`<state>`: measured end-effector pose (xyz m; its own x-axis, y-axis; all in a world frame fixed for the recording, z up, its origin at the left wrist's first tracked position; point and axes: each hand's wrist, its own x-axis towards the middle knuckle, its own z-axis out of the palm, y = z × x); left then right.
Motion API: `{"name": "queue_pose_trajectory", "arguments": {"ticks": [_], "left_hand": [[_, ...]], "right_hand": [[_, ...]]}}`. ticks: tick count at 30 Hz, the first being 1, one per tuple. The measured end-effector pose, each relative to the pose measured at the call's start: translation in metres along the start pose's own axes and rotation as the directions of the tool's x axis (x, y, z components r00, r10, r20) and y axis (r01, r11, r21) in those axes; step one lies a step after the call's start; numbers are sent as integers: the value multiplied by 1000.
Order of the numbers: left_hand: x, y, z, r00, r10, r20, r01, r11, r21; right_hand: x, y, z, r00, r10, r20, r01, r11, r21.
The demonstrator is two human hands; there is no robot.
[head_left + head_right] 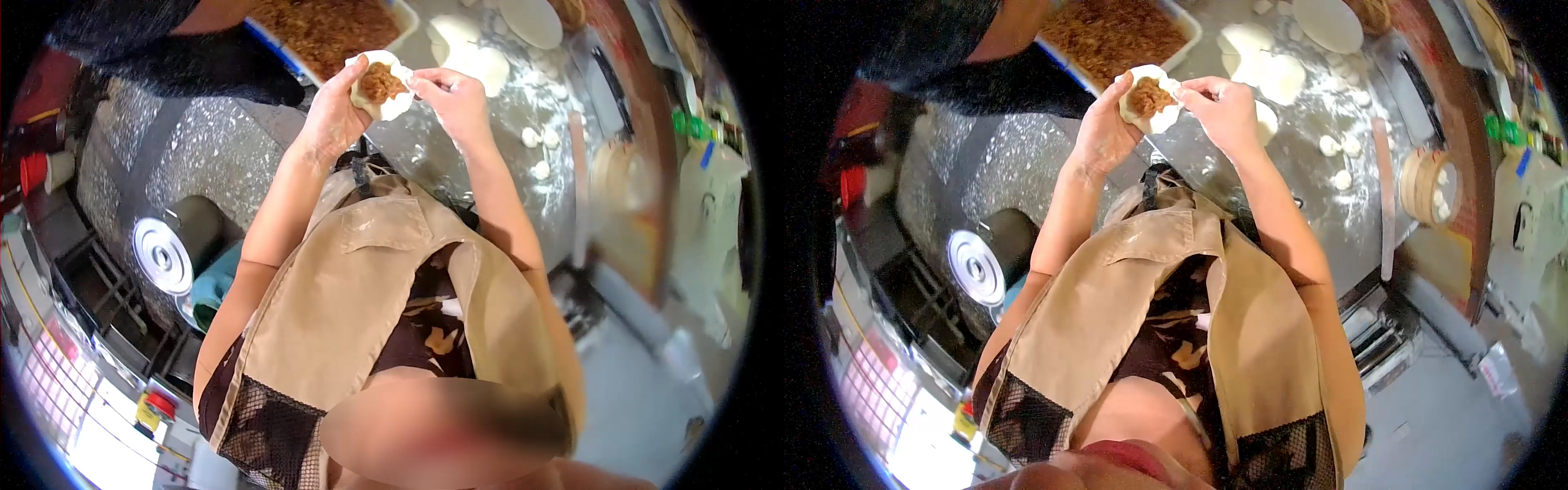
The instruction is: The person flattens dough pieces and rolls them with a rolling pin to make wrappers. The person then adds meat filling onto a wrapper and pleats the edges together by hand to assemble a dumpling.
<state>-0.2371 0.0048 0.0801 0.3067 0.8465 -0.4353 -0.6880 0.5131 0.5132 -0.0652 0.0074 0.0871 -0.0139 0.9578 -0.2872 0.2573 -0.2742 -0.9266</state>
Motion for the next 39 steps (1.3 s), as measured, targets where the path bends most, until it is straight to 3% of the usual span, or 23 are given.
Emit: {"name": "queue_pose_trajectory", "arguments": {"ticks": [2, 4, 5, 7, 8, 10, 11, 15, 17, 20, 21, 25, 28, 30, 34, 36, 39], "left_hand": [[4, -7, 9, 998, -63, 30, 63, 998, 1], [9, -15, 16, 994, -69, 84, 54, 983, 173], [8, -21, 21, 997, -52, 54, 42, 985, 167], [12, -31, 29, 995, -81, 62, 62, 964, 259], [15, -36, 33, 994, -93, 61, 67, 937, 343], [17, -47, 43, 992, -113, 61, 86, 937, 339], [18, -51, 48, 987, -140, 72, 106, 929, 353], [19, -66, 60, 969, -218, 120, 152, 900, 409], [19, -72, 66, 959, -246, 141, 165, 887, 430], [21, -81, 74, 937, -313, 153, 196, 836, 512], [21, -83, 77, 927, -339, 161, 203, 814, 544], [18, -85, 92, 913, -336, 231, 186, 847, 498], [24, -93, 92, 910, -340, 239, 169, 829, 534], [28, -99, 94, 918, -324, 228, 124, 781, 612], [30, -98, 99, 909, -364, 203, 148, 736, 660], [29, -99, 101, 920, -338, 201, 132, 748, 651], [33, -100, 103, 897, -370, 240, 113, 719, 685]], "right_hand": [[-12, -2, -11, 998, -8, -64, 8, 1000, -4], [-23, -1, -21, 992, -15, -127, 13, 1000, -14], [-30, -1, -25, 989, -11, -148, 9, 1000, -11], [-43, 0, -30, 954, -184, -237, 157, 979, -126], [-46, 3, -33, 949, -180, -259, 152, 980, -125], [-51, 8, -38, 899, -261, -352, 215, 963, -163], [-55, 7, -41, 920, -166, -354, 131, 984, -121], [-72, 17, -52, 847, -247, -471, 184, 967, -175], [-77, 25, -59, 839, -186, -512, 243, 969, 45], [-85, 38, -75, 907, -108, -406, 140, 989, 49], [-89, 37, -79, 904, -92, -417, 71, 995, -66], [-106, 37, -90, 855, -128, -503, 78, 990, -119], [-105, 49, -98, 819, -208, -534, 190, 978, -89], [-98, 56, -102, 725, -430, -538, 385, 901, -201], [-102, 58, -96, 693, -421, -584, 378, 903, -203], [-103, 62, -95, 627, -449, -636, 412, 885, -218], [-99, 60, -97, 639, -431, -637, 382, 897, -222]]}}
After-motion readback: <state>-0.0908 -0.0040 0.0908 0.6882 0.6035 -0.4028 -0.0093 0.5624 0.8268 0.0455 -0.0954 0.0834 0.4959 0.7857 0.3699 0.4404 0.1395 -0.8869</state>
